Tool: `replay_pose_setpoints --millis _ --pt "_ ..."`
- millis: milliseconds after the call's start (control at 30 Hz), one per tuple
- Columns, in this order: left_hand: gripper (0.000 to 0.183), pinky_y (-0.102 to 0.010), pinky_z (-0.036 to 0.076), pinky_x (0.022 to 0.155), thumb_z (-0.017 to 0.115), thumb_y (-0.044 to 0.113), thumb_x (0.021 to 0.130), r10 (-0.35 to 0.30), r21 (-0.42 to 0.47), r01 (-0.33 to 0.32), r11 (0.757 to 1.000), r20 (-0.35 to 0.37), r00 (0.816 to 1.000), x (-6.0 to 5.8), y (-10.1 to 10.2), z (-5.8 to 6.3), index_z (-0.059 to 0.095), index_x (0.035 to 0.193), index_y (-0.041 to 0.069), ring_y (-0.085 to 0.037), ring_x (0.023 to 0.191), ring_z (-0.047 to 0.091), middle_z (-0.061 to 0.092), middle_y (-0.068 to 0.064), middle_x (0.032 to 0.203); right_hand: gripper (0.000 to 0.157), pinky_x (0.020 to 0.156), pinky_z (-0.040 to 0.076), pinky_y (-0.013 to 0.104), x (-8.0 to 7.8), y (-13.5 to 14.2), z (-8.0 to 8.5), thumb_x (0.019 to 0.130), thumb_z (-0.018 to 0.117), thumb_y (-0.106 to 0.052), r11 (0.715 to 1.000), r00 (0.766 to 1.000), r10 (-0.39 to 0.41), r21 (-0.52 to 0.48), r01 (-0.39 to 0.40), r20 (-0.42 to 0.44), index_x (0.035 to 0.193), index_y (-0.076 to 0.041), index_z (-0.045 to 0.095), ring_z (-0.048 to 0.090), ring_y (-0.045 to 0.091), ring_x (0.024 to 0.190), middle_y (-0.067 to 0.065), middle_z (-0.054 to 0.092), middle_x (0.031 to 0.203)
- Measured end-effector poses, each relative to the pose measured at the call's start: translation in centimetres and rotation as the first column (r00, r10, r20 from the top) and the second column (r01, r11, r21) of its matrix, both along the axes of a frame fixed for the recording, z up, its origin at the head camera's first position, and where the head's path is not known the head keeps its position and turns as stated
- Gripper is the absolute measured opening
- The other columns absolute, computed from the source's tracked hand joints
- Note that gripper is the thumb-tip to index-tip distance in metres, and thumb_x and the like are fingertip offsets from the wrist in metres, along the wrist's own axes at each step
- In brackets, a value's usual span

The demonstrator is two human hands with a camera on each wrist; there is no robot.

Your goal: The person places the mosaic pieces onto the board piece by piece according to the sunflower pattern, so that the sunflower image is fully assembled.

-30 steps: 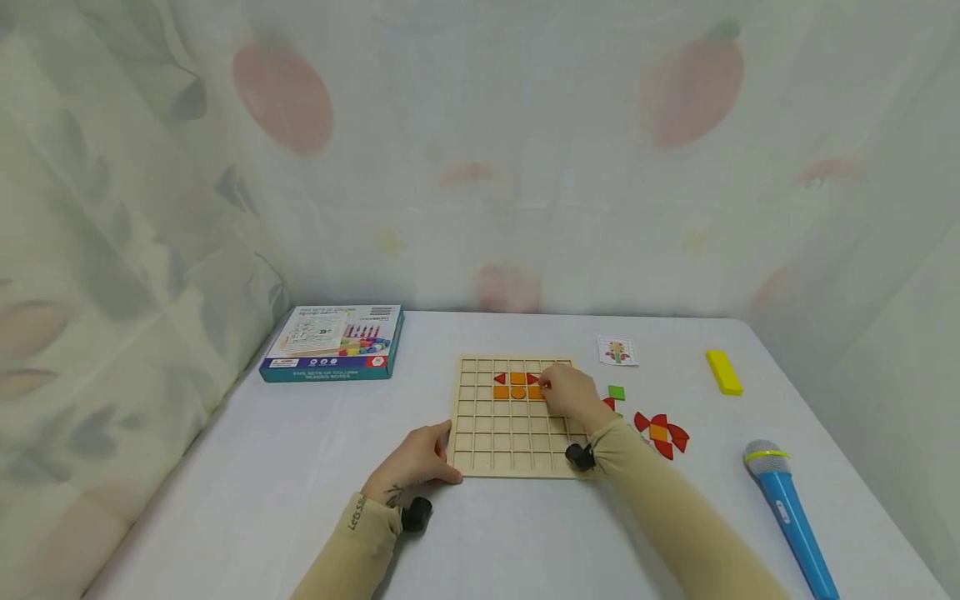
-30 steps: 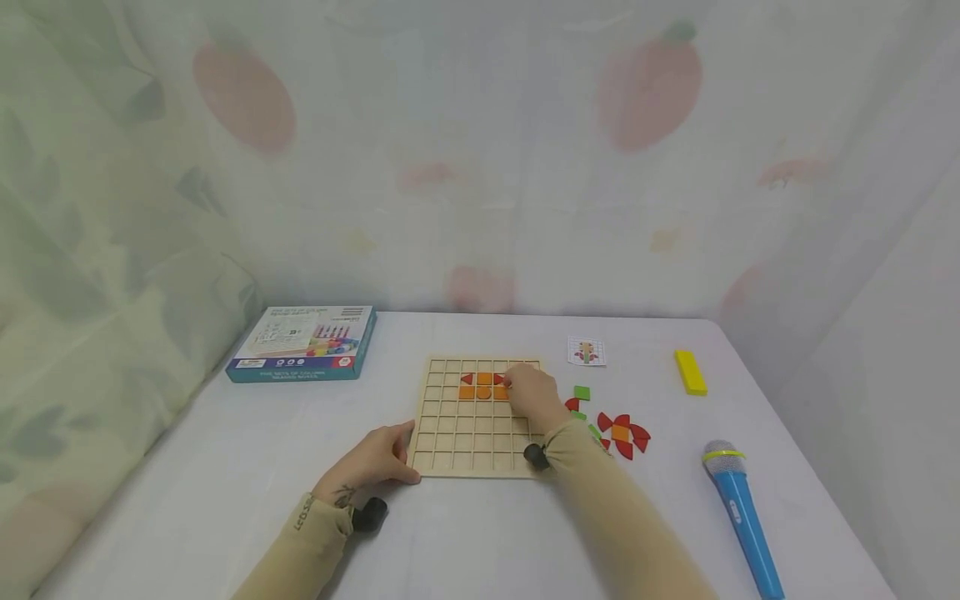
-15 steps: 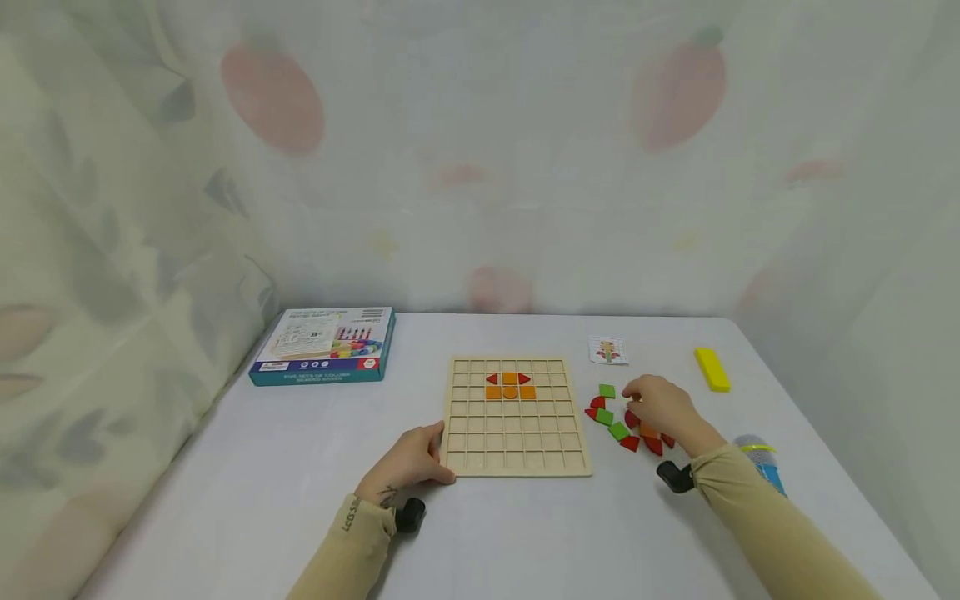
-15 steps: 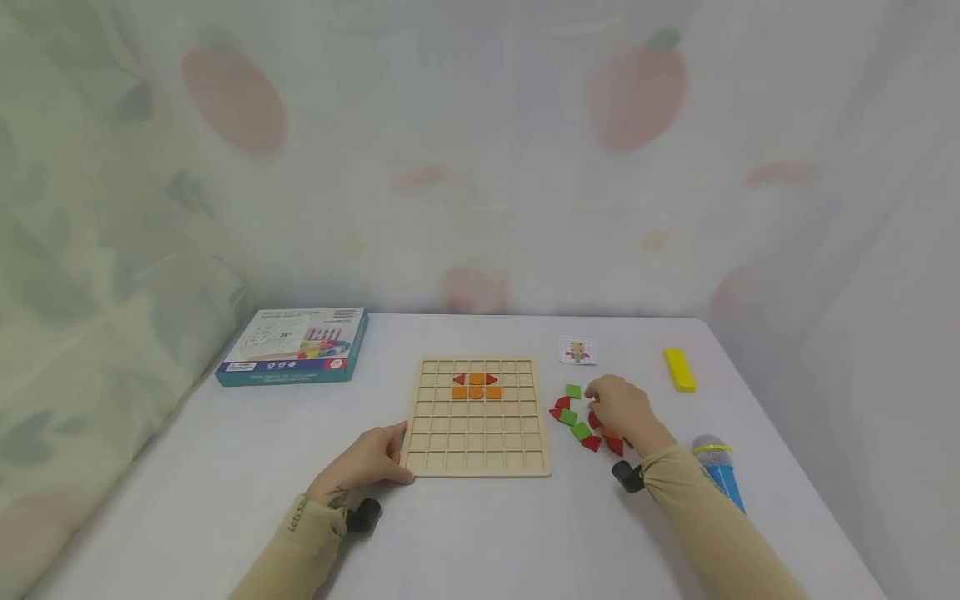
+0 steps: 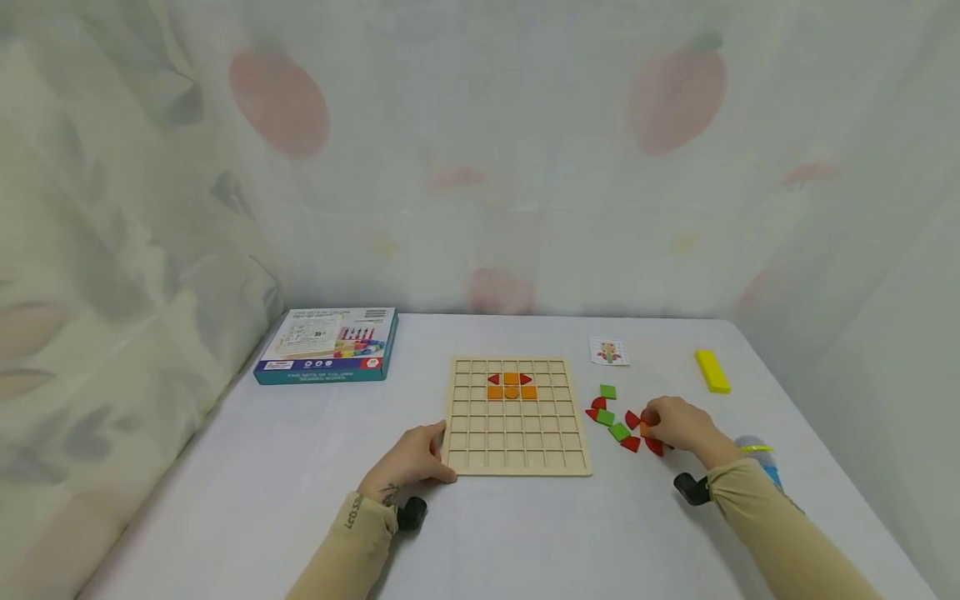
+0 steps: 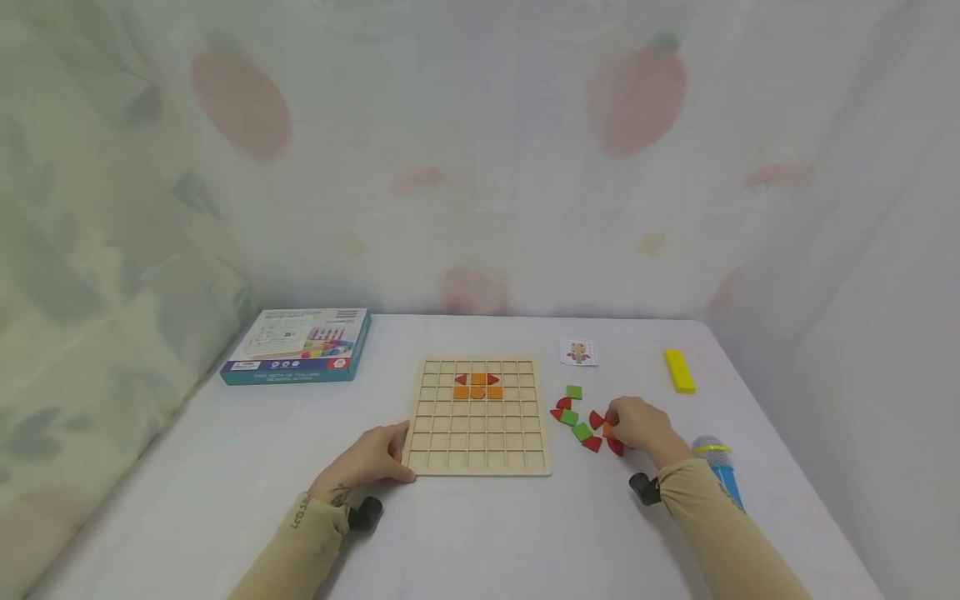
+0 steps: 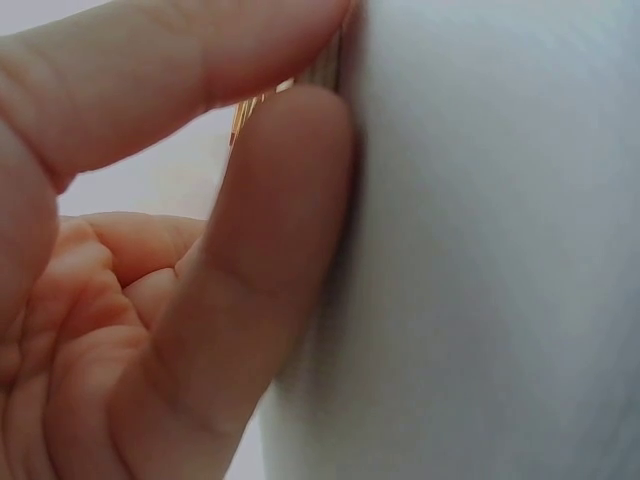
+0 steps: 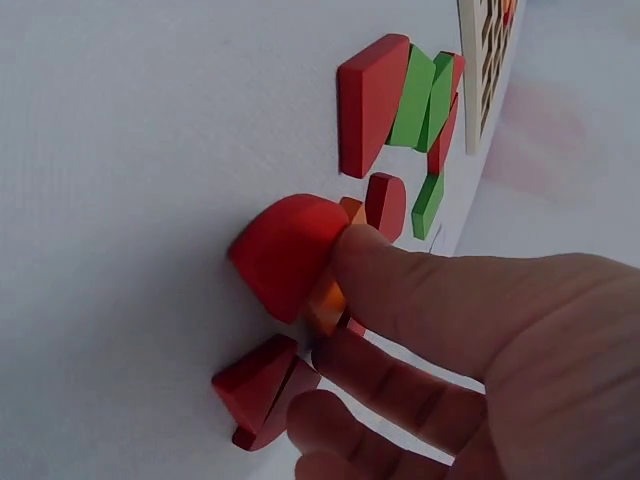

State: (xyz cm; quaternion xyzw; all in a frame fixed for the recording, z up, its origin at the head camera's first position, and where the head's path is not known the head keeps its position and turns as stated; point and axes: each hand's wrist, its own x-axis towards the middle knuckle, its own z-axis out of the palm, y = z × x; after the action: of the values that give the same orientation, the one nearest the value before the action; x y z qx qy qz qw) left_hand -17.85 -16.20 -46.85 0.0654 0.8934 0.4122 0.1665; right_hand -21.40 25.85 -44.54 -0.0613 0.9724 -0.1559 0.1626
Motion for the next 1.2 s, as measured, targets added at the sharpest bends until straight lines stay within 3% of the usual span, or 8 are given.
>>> replay_pose_setpoints --millis 267,500,633,733,967,1200 --pt "0.094 -0.026 0.035 0.049 0.084 0.01 0.06 0.006 -0.001 -0.006 1.0 0.006 1.0 0.0 0.2 0.0 0.035 0.139 -0.005 -0.015 0.054 0.044 0.048 -0.005 0.065 0.021 0.064 0.045 0.032 -0.1 0.1 0.2 0.08 0.068 -0.012 1.0 1.0 0.019 -0.012 -0.019 0.002 0.098 -0.002 0.062 0.049 0.018 0.071 0.005 0.059 0.085" --pt "0.094 -0.027 0.036 0.05 0.084 0.009 0.06 0.014 -0.002 -0.014 1.0 0.015 1.0 0.0 0.3 0.0 0.036 0.14 -0.003 -0.015 0.056 0.045 0.047 -0.006 0.066 0.008 0.058 0.041 0.029 -0.5 -0.9 1.8 0.08 0.069 -0.01 0.997 0.998 0.06 -0.047 -0.059 0.018 0.08 -0.008 0.061 0.049 0.017 0.064 0.003 0.054 0.074" --pt "0.094 -0.027 0.036 0.05 0.084 0.01 0.06 0.023 -0.008 -0.023 1.0 0.017 1.0 0.0 0.3 0.0 0.037 0.14 -0.002 -0.016 0.057 0.045 0.047 -0.006 0.067 0.002 0.064 0.045 0.033 -1.7 -3.3 3.3 0.082 0.065 -0.009 0.991 0.993 0.103 -0.084 -0.108 -0.057 0.084 -0.008 0.063 0.051 0.019 0.072 0.003 0.059 0.081" --pt "0.094 -0.027 0.036 0.05 0.084 0.01 0.06 0.026 -0.01 -0.026 1.0 0.016 1.0 0.1 0.2 0.0 0.036 0.14 -0.003 -0.016 0.057 0.044 0.047 -0.006 0.068 0.009 0.072 0.048 0.037 -2.6 -6.1 3.8 0.084 0.061 -0.007 0.981 0.981 0.135 -0.119 -0.151 -0.136 0.091 -0.007 0.066 0.056 0.02 0.081 0.005 0.064 0.09" --pt "0.094 -0.027 0.035 0.05 0.084 0.009 0.06 0.024 0.004 -0.024 1.0 0.015 1.0 0.0 0.2 0.0 0.035 0.139 -0.004 -0.016 0.056 0.044 0.047 -0.006 0.067 0.01 0.075 0.048 0.038 -3.9 -13.3 2.2 0.085 0.064 -0.01 0.957 0.954 0.151 -0.203 -0.207 -0.26 0.094 -0.011 0.067 0.06 0.019 0.087 0.003 0.066 0.094" --pt "0.094 -0.027 0.035 0.051 0.085 0.01 0.059 0.024 0.004 -0.024 1.0 0.021 1.0 0.0 0.2 0.0 0.037 0.139 -0.002 -0.017 0.058 0.044 0.047 -0.006 0.068 0.007 0.075 0.047 0.036 -4.6 -17.2 -0.1 0.082 0.067 -0.009 0.944 0.944 0.169 -0.227 -0.237 -0.284 0.087 -0.014 0.068 0.059 0.016 0.085 -0.001 0.066 0.09"
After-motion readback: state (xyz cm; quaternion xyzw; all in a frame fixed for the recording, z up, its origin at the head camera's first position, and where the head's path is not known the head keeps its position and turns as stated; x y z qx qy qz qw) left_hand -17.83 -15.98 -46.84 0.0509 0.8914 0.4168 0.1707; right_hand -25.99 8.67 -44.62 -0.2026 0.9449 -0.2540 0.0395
